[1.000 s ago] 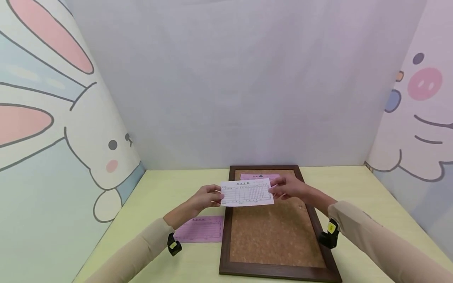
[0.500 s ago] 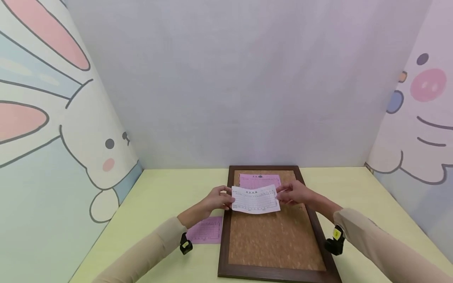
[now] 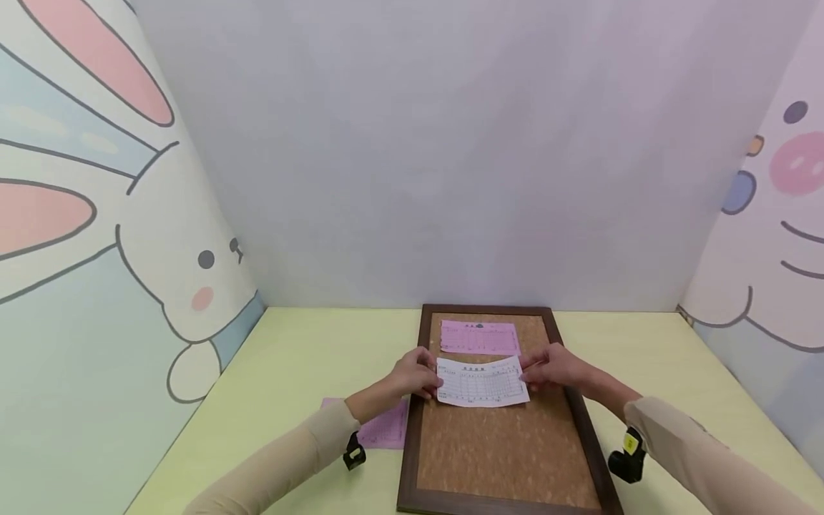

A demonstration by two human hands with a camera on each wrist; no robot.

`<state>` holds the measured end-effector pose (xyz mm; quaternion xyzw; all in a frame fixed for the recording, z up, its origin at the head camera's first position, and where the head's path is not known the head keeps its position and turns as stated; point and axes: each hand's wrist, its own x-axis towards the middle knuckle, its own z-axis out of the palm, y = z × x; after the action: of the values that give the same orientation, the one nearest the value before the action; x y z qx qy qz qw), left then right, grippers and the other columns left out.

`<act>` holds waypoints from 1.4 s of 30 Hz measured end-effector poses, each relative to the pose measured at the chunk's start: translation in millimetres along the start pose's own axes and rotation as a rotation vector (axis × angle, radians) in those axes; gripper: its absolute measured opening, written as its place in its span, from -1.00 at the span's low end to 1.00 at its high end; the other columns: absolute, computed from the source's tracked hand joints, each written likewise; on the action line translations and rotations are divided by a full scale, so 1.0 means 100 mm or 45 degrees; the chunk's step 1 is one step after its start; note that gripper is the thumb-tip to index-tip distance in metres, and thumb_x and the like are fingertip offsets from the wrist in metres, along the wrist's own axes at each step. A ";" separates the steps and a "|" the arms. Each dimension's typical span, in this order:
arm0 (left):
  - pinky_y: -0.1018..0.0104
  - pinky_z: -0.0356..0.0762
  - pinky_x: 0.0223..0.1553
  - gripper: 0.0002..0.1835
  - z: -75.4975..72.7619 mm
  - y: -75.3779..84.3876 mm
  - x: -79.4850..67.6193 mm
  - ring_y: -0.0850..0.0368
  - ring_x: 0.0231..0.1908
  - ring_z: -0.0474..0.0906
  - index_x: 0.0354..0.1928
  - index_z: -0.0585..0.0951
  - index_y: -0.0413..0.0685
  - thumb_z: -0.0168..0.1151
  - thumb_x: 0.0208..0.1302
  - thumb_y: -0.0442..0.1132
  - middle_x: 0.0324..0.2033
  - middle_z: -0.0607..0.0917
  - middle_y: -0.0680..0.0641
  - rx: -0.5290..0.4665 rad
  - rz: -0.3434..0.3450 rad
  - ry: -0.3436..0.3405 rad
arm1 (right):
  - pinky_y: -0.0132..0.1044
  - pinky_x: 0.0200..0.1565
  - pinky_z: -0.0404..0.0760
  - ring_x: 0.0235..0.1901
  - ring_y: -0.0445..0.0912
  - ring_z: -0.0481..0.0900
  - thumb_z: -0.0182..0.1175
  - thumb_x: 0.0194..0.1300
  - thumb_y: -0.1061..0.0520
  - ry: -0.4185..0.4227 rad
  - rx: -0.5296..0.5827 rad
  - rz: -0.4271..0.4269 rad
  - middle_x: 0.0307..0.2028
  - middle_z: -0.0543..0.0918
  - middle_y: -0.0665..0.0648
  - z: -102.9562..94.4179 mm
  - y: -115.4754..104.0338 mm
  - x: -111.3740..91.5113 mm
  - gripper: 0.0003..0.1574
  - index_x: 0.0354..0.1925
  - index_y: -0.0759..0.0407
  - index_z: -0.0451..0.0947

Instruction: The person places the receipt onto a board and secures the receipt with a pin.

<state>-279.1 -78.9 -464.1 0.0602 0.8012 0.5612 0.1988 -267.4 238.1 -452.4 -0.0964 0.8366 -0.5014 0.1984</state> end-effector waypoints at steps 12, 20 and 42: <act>0.43 0.58 -0.52 -0.88 0.01 0.12 0.13 0.23 -0.58 0.59 -0.21 0.73 -0.29 0.39 0.20 -0.45 -0.52 0.70 -0.06 0.344 0.101 0.047 | -0.34 -0.52 0.46 -0.54 -0.16 0.53 0.36 0.28 0.25 0.140 -0.143 0.041 -0.47 0.71 0.08 0.01 0.01 0.02 -0.72 -0.07 0.40 0.72; 0.46 0.51 -0.52 -0.83 0.07 0.13 0.25 0.25 -0.57 0.49 -0.21 0.74 -0.25 0.49 0.14 -0.38 -0.53 0.59 0.04 0.503 0.181 0.008 | -0.35 -0.51 0.45 -0.55 -0.16 0.51 0.32 0.34 0.20 0.163 -0.261 0.083 -0.53 0.66 0.04 -0.13 -0.04 -0.07 -0.74 -0.08 0.37 0.71; 0.49 0.32 -0.51 -0.75 -0.02 0.08 0.23 0.28 -0.54 0.39 -0.16 0.72 -0.28 0.53 0.10 -0.39 -0.51 0.52 0.06 0.561 0.253 -0.047 | -0.41 -0.50 0.50 -0.55 -0.40 0.47 0.40 0.26 0.17 0.038 -0.668 -0.347 -0.49 0.67 -0.07 -0.39 0.31 -0.35 -0.71 -0.15 0.39 0.73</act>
<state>-301.5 -70.6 -461.7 0.1908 0.8906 0.3885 0.1393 -251.9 297.1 -455.4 -0.2483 0.9198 -0.2915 0.0853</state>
